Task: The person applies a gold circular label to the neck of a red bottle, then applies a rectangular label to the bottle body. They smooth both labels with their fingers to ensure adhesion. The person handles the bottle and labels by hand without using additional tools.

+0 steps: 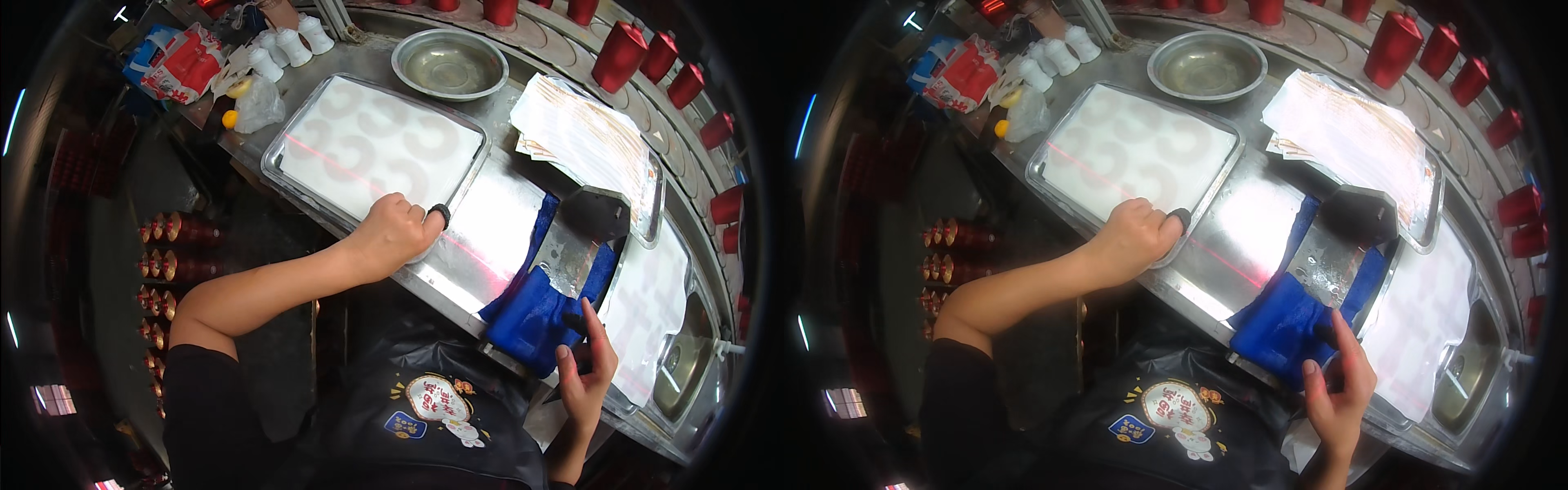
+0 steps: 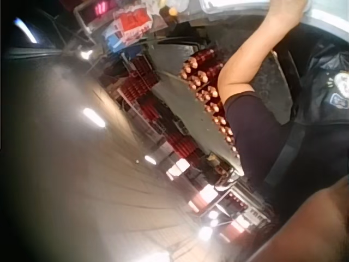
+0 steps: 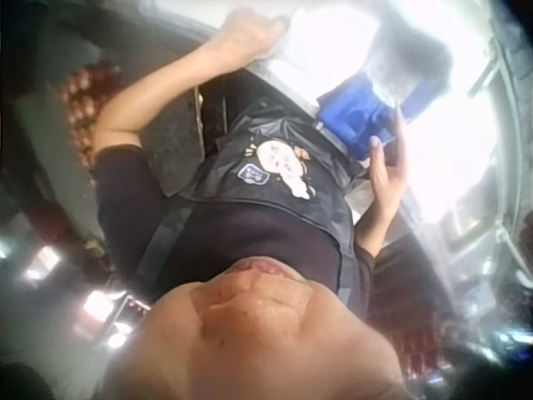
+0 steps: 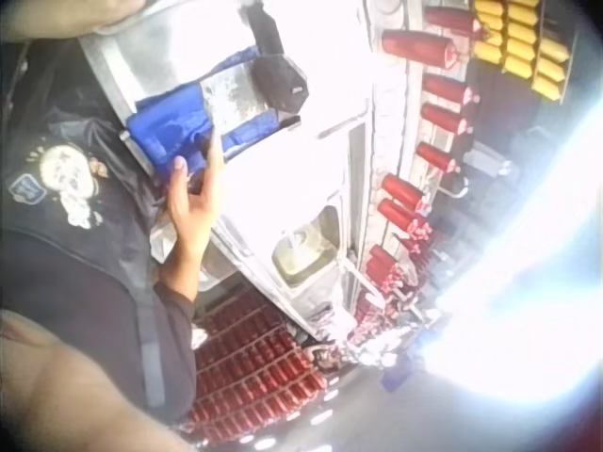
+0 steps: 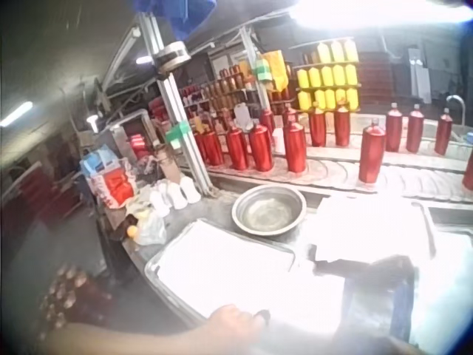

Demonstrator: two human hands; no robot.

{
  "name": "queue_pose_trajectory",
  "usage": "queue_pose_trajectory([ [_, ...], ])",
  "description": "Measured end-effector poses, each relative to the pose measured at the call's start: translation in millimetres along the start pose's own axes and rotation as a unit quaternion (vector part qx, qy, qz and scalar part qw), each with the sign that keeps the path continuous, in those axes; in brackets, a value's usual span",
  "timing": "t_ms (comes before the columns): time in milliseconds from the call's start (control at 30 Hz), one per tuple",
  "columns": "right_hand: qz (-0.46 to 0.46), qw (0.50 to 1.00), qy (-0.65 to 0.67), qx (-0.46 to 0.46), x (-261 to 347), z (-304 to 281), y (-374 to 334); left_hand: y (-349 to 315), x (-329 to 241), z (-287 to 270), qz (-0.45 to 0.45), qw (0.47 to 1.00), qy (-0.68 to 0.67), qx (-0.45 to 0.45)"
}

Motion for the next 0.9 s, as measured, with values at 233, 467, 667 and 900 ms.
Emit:
queue_pose_trajectory([
  [233,-0.007,1.000,-0.014,-0.014,6,0,-1,5,20,-19,-0.108,0.990,-0.065,-0.063],
  [467,-0.021,0.999,-0.020,-0.019,8,2,-1,27,95,-65,-0.198,0.977,0.012,-0.074],
  [667,-0.021,0.999,0.000,-0.030,7,3,-4,42,140,-106,-0.158,0.970,0.022,-0.183],
  [900,-0.024,0.999,0.011,-0.033,13,3,-6,51,151,-170,-0.145,0.939,0.154,-0.273],
])
Point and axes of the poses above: each hand's wrist, its own y-axis towards the middle knuckle, its own z-axis out of the palm, x = y × z, the point moved 1 cm from there along y, towards the middle knuckle, and after that the axes turned 8 degrees about x, right-handed, at the moved point
